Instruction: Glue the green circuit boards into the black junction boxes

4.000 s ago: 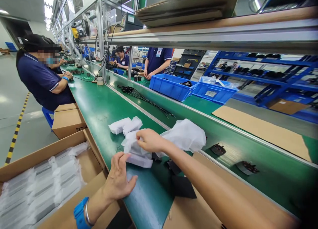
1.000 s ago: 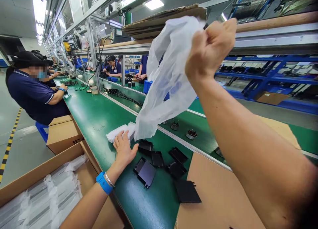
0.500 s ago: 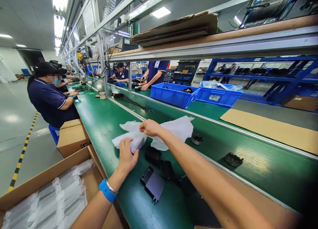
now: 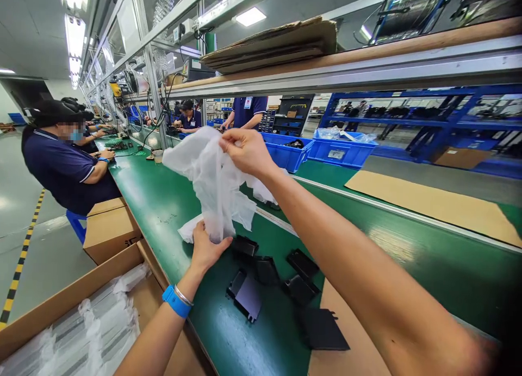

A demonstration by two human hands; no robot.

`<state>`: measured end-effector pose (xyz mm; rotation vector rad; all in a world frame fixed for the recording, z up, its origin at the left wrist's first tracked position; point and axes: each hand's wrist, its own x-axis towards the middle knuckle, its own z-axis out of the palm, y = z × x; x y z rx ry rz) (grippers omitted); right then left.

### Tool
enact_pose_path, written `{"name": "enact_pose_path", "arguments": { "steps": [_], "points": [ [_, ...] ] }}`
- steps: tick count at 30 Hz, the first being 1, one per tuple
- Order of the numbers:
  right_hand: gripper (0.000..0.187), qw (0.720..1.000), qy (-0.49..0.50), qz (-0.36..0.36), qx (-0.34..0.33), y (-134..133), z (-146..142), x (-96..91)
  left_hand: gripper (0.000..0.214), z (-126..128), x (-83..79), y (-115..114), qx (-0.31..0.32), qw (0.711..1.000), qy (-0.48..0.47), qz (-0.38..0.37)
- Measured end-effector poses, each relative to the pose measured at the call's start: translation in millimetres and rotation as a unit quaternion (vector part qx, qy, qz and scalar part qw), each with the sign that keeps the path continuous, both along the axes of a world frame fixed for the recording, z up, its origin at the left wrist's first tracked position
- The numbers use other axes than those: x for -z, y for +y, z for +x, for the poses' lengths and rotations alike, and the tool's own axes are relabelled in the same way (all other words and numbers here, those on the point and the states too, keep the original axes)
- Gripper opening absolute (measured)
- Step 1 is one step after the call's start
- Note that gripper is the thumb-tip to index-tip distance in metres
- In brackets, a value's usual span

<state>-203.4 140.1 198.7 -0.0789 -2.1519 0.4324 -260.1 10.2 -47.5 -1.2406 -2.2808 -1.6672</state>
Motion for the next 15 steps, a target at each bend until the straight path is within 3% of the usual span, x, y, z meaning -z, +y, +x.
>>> {"name": "enact_pose_path", "arguments": {
  "steps": [4, 9, 12, 15],
  "points": [
    [0.013, 0.983, 0.142, -0.039, 0.107, 1, 7, -35.7, 0.046, 3, 2.6, 0, 0.008, 0.998, 0.043, -0.047],
    [0.02, 0.926, 0.29, -0.022, 0.241, 9, 27, -74.8, 0.052, 4, 5.9, -1, -0.007, 0.994, 0.078, -0.08],
    [0.017, 0.905, 0.342, 0.035, 0.249, 11, 36, -81.8, 0.047, 4, 8.8, -1, -0.007, 0.991, 0.097, -0.091],
    [0.016, 0.908, 0.321, 0.061, 0.261, 15, 37, -80.7, 0.047, 5, 11.5, 0, -0.012, 0.99, 0.112, -0.089]
  ]
}}
